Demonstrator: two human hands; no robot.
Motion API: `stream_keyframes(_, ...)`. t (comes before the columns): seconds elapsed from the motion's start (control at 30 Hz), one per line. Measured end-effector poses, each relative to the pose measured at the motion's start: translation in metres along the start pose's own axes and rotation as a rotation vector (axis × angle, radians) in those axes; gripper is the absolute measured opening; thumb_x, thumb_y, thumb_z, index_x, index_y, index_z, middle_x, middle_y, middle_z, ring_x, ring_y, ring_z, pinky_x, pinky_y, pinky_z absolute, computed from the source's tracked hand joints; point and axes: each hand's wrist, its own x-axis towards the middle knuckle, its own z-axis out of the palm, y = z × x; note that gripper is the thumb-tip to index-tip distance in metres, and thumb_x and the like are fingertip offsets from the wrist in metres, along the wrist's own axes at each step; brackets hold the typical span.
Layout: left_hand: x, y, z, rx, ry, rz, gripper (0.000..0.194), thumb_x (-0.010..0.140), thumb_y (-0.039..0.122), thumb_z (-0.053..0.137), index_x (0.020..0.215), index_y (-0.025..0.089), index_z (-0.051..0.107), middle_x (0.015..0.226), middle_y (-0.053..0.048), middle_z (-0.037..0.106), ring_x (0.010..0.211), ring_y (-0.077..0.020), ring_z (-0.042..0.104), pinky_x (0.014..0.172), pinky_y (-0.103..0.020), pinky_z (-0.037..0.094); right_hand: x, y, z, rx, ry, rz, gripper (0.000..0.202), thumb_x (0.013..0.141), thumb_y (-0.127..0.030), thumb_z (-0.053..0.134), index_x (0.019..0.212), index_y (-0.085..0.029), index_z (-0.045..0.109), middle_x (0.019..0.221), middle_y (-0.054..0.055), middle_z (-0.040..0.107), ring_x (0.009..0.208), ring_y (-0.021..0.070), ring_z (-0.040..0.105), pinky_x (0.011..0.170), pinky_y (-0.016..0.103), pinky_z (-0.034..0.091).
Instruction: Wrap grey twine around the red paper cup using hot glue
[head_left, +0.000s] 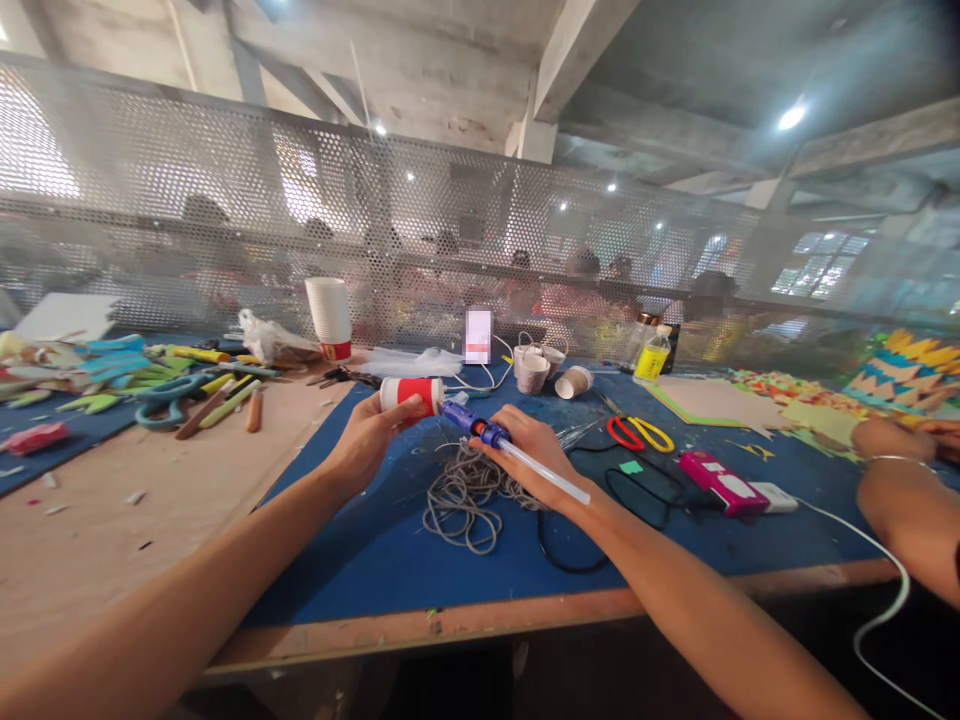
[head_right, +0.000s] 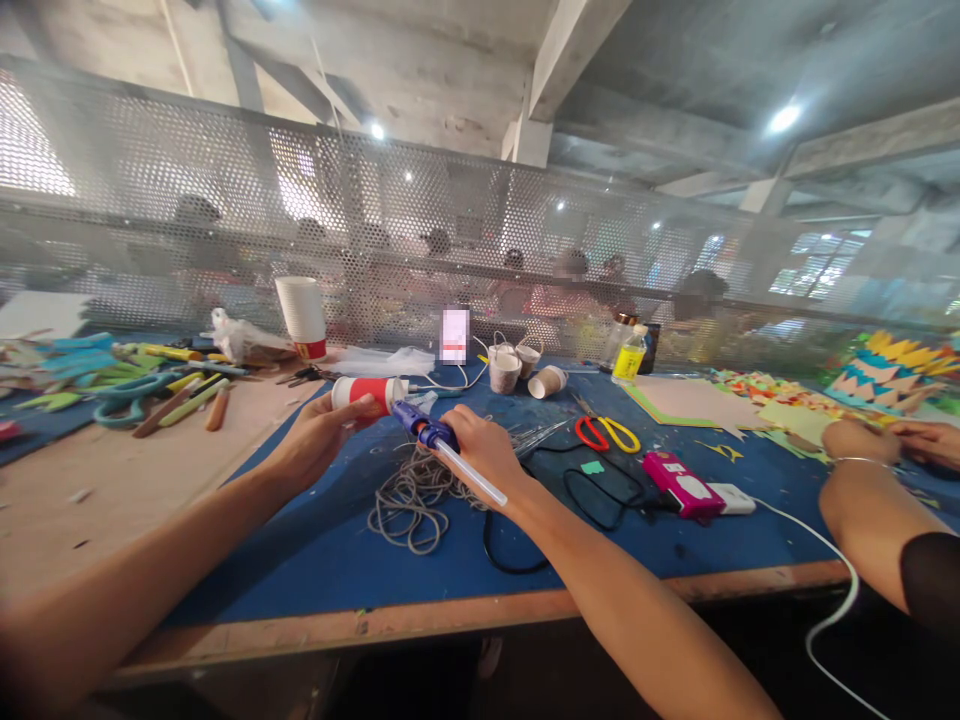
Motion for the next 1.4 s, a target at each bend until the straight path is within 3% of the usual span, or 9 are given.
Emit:
stream_keyframes(0.2,0.0008,-0.0012,-0.0014,-0.008,0.016,-0.014,0.027,0.072,0.035,0.086,0.092,0.019,0.079,0.086,-0.005,0.079,0.086,-0.0248,0.071,0.084,-0.036,0.051,-0.001,0.0007,-0.0008,-0.02,-0.007,0.016,0.024,0.1,-0.046,0.058,0.097,-0.023,0.061,0.1,0.002,0.064,0.082,0.017,0.064,0.067,0.025,0.04)
stream_keyframes(0.63,0.0007,-0.001,-0.0015,-0.056,0.006,-0.037,0.036,0.073,0.039,0.084,0.1,0.016,0.078,0.1,-0.008,0.08,0.099,-0.0277,0.071,0.095,-0.04,0.051,-0.001,-0.0018,-0.0025,-0.062,-0.012,0.033,0.021,0.099,-0.043,0.061,0.096,-0.022,0.061,0.103,0.003,0.061,0.08,0.0169,0.063,0.065,0.025,0.038)
stream_keyframes(0.87,-0.0003,0.001,-0.0005,-0.053,0.017,-0.028,0.033,0.074,0.039,0.085,0.097,0.017,0.078,0.096,-0.006,0.08,0.095,-0.0239,0.07,0.09,-0.034,0.052,-0.0014,0.0007,0.0,-0.061,0.01,0.021,0.02,0.099,-0.042,0.062,0.096,-0.022,0.06,0.101,0.002,0.061,0.08,0.0167,0.063,0.065,0.025,0.038)
stream_keyframes(1.4,-0.0013,0.003,0.0018,-0.061,0.021,-0.028,0.034,0.073,0.037,0.085,0.098,0.016,0.077,0.095,-0.007,0.08,0.094,-0.0255,0.071,0.09,-0.037,0.052,-0.0001,-0.0002,-0.0006,-0.046,0.043,0.02,0.024,0.101,-0.045,0.057,0.092,-0.022,0.059,0.099,0.002,0.061,0.078,0.0164,0.063,0.065,0.026,0.038)
